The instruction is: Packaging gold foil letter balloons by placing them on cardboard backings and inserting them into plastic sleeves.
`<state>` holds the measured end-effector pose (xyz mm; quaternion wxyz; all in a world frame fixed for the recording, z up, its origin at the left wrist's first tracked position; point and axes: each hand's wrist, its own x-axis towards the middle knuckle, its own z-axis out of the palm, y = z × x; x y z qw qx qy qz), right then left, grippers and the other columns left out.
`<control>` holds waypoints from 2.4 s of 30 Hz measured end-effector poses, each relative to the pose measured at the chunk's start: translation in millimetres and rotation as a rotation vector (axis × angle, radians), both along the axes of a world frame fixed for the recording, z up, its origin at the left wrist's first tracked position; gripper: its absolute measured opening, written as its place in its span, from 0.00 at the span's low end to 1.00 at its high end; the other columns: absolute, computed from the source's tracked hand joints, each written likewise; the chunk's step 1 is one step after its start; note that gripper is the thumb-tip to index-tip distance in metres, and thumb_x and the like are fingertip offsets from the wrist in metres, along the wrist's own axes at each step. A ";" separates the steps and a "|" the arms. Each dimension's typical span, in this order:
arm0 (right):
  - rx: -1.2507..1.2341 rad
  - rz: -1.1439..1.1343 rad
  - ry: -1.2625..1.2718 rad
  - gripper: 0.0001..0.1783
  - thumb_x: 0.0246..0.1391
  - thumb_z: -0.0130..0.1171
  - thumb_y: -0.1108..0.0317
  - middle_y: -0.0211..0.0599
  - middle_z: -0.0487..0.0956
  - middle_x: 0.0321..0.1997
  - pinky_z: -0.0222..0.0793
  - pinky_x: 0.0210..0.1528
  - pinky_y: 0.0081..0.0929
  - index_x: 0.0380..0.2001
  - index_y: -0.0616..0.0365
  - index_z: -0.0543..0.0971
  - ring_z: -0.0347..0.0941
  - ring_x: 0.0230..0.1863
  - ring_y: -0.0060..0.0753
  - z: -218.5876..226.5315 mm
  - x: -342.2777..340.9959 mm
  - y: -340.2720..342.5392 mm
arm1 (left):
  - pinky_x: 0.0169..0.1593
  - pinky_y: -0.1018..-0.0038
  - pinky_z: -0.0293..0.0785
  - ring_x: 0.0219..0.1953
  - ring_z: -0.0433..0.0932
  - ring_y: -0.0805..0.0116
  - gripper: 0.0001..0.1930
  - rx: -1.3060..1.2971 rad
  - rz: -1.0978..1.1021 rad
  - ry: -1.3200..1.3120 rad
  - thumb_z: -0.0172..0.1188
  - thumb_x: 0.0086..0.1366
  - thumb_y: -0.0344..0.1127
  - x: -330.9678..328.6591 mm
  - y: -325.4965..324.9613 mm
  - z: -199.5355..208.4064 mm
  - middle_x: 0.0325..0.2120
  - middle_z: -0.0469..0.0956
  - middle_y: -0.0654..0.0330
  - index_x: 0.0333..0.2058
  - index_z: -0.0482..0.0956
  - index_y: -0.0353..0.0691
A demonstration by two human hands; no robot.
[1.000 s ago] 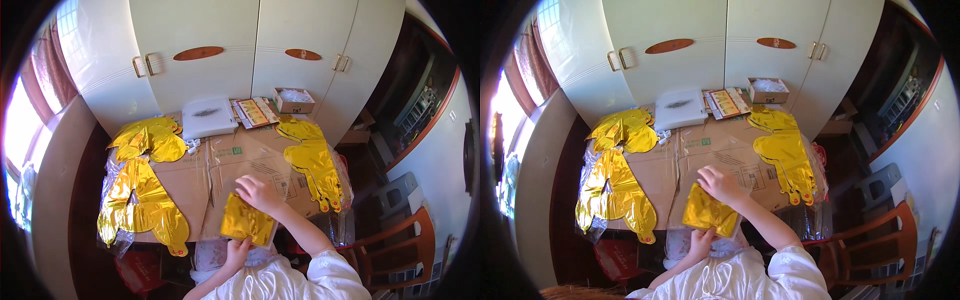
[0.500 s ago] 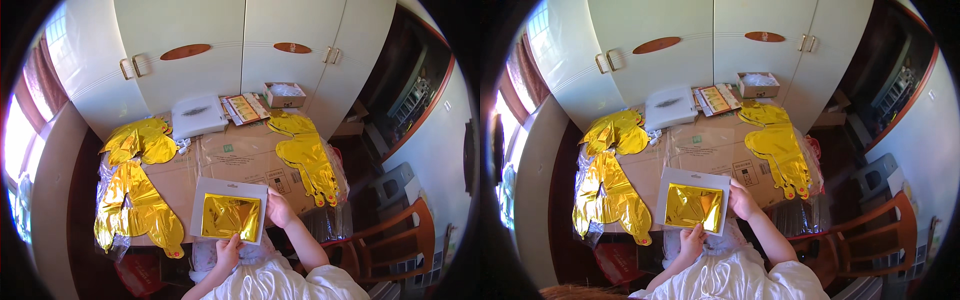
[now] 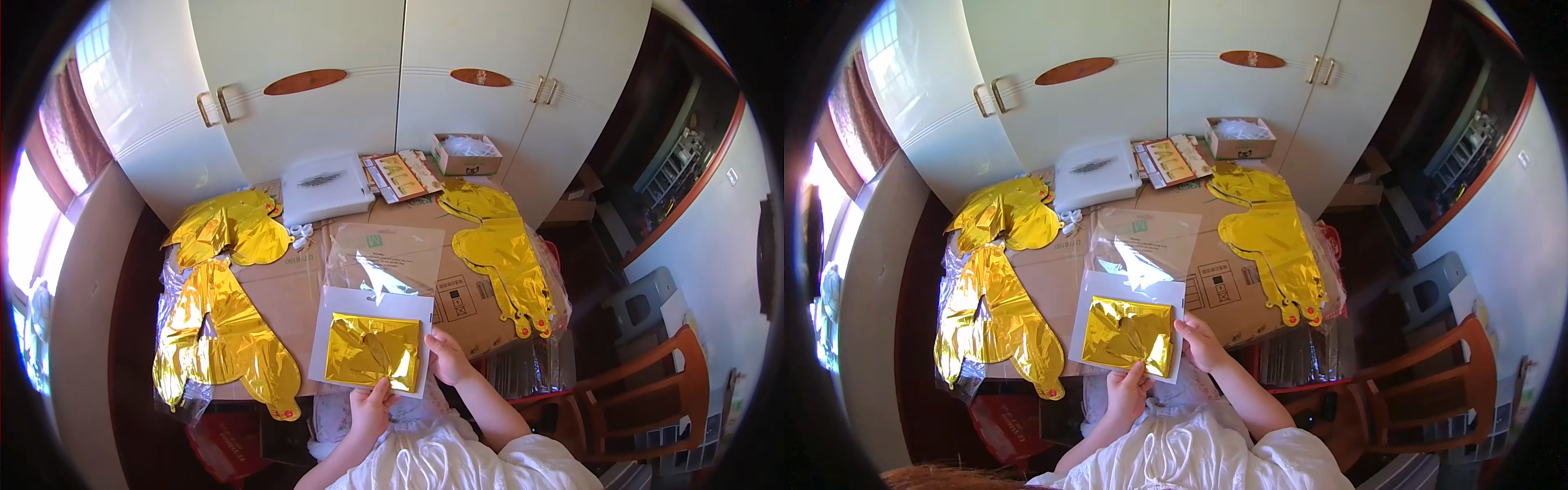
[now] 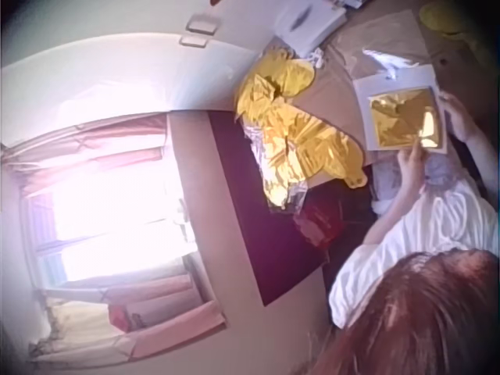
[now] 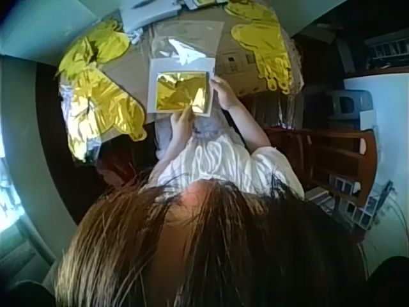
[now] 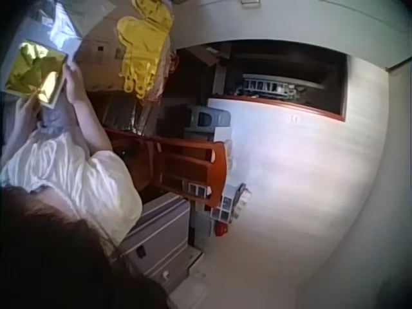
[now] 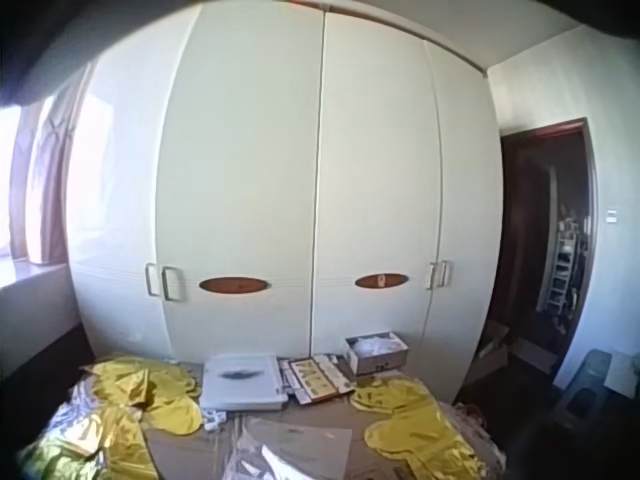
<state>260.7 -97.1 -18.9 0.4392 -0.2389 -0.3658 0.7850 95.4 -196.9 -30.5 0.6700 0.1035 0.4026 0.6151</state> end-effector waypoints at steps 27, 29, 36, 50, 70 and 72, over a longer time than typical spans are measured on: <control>-0.131 -0.225 -0.360 0.22 0.53 0.59 0.75 0.36 0.76 0.52 0.65 0.58 0.32 0.53 0.61 0.70 0.71 0.53 0.29 -21.9 13.8 23.4 | 0.42 0.71 0.79 0.39 0.81 0.67 0.09 -0.136 -0.501 0.113 0.58 0.67 0.37 -4.2 -11.4 -14.9 0.40 0.81 0.58 0.40 0.78 0.38; -0.070 -0.213 -0.399 0.25 0.52 0.60 0.77 0.36 0.75 0.53 0.64 0.59 0.32 0.55 0.60 0.69 0.71 0.54 0.29 -19.4 17.4 26.6 | 0.41 0.72 0.78 0.39 0.81 0.64 0.11 0.024 -0.652 0.712 0.62 0.63 0.39 -13.7 -19.7 -0.1 0.39 0.81 0.57 0.39 0.79 0.39; 0.706 -0.560 -1.164 0.41 0.49 0.65 0.71 0.50 0.60 0.64 0.61 0.63 0.42 0.64 0.60 0.58 0.66 0.59 0.49 -8.7 31.5 29.9 | 0.63 0.53 0.60 0.65 0.60 0.49 0.40 0.782 -0.476 2.100 0.70 0.47 0.43 -25.8 12.9 32.4 0.60 0.64 0.51 0.61 0.66 0.49; 1.347 0.005 -1.300 0.15 0.53 0.60 0.67 0.39 0.78 0.54 0.66 0.61 0.35 0.44 0.56 0.81 0.70 0.59 0.40 -2.8 3.0 104.9 | 0.64 0.49 0.57 0.65 0.61 0.54 0.29 0.933 -0.496 2.300 0.62 0.56 0.43 -26.5 42.8 21.4 0.61 0.65 0.55 0.58 0.70 0.49; 1.360 0.236 -1.513 0.65 0.33 0.63 0.27 0.56 0.53 0.71 0.38 0.70 0.62 0.68 0.56 0.54 0.45 0.73 0.56 19.7 29.8 14.1 | 0.65 0.51 0.55 0.64 0.62 0.50 0.38 0.683 -0.457 2.091 0.69 0.50 0.45 -75.6 0.8 11.2 0.59 0.66 0.50 0.60 0.66 0.47; 1.404 0.336 -1.553 0.67 0.30 0.64 0.26 0.55 0.50 0.72 0.35 0.70 0.64 0.70 0.51 0.52 0.43 0.73 0.58 25.4 30.9 3.9 | 0.65 0.51 0.56 0.63 0.63 0.50 0.36 0.695 -0.442 2.100 0.69 0.51 0.44 -77.5 0.3 10.8 0.58 0.67 0.50 0.59 0.67 0.45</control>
